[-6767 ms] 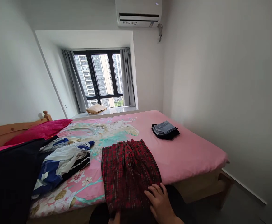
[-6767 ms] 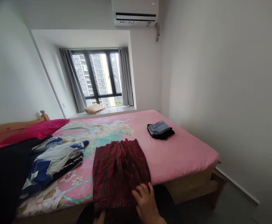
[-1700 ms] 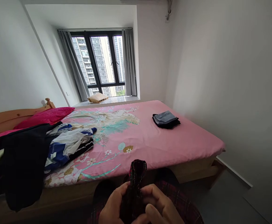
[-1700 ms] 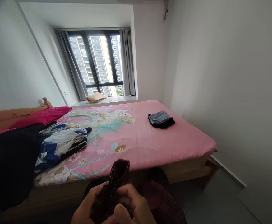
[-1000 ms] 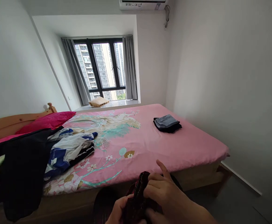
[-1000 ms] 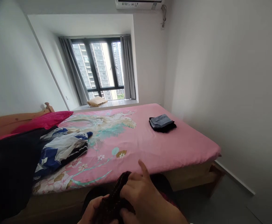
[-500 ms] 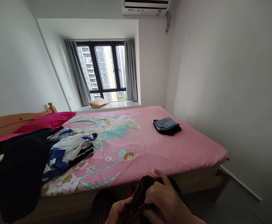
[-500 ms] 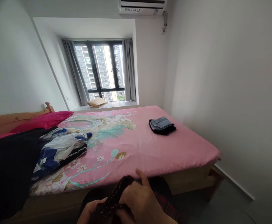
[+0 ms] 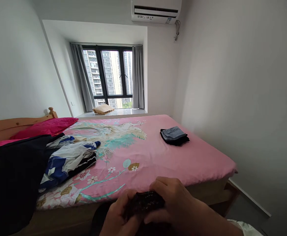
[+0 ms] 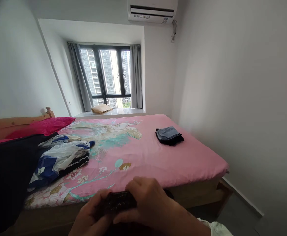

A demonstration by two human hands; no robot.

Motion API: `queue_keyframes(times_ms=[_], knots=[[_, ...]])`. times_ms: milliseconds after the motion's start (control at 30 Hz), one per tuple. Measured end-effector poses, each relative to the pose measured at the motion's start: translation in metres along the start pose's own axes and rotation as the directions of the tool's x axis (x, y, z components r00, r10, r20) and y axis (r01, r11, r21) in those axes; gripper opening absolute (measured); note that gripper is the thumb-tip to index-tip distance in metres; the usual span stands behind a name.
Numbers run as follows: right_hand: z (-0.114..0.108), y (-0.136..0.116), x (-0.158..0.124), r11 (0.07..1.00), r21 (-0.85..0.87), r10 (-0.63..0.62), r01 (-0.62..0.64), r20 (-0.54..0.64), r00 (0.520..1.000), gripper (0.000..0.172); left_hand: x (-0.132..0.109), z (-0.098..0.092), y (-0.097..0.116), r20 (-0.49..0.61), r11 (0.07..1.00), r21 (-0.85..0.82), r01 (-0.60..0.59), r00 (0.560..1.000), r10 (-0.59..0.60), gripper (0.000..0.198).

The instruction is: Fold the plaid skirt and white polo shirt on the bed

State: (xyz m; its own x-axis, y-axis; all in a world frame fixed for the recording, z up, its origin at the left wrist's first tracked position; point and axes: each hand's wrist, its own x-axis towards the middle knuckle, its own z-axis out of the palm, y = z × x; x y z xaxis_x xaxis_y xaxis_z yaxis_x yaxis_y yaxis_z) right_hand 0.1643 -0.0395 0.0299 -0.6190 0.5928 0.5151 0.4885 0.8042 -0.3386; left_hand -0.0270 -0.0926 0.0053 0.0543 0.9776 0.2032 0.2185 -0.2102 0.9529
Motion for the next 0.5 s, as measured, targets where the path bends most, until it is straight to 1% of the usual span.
queue_keyframes(times_ms=[67, 100, 167, 233, 300, 400, 433, 500], knots=[[-0.019, 0.001, 0.013, 0.999, -0.014, -0.046, 0.047, 0.015, 0.999, 0.044, 0.017, -0.010, 0.021, 0.080, 0.997, 0.051, -0.062, 0.995, 0.058, 0.019], [-0.031, 0.001, 0.022, 0.996, -0.037, -0.078, 0.079, 0.011, 0.997, 0.041, 0.027, -0.015, 0.032, 0.100, 0.993, 0.068, -0.101, 0.991, 0.094, 0.020], [-0.059, 0.000, 0.043, 0.983, -0.121, -0.136, 0.136, 0.005, 0.991, 0.034, 0.049, -0.022, 0.054, 0.107, 0.982, 0.063, -0.180, 0.979, 0.172, 0.022], [-0.086, -0.004, 0.064, 0.956, -0.230, -0.184, 0.183, 0.018, 0.983, 0.028, 0.069, -0.026, 0.073, 0.096, 0.969, -0.002, -0.249, 0.964, 0.248, 0.025], [-0.111, -0.009, 0.083, 0.920, -0.326, -0.217, 0.219, 0.042, 0.975, 0.028, 0.086, -0.027, 0.087, 0.073, 0.954, -0.079, -0.291, 0.952, 0.296, 0.033], [-0.138, -0.017, 0.101, 0.876, -0.410, -0.250, 0.252, 0.061, 0.966, 0.031, 0.098, -0.027, 0.095, 0.065, 0.945, -0.139, -0.296, 0.950, 0.307, 0.048], [-0.144, -0.019, 0.104, 0.866, -0.426, -0.257, 0.261, 0.067, 0.964, 0.031, 0.099, -0.026, 0.094, 0.065, 0.945, -0.144, -0.295, 0.950, 0.306, 0.048], [-0.153, -0.022, 0.107, 0.851, -0.450, -0.268, 0.272, 0.073, 0.961, 0.030, 0.097, -0.025, 0.089, 0.048, 0.939, -0.146, -0.310, 0.946, 0.320, 0.041]])
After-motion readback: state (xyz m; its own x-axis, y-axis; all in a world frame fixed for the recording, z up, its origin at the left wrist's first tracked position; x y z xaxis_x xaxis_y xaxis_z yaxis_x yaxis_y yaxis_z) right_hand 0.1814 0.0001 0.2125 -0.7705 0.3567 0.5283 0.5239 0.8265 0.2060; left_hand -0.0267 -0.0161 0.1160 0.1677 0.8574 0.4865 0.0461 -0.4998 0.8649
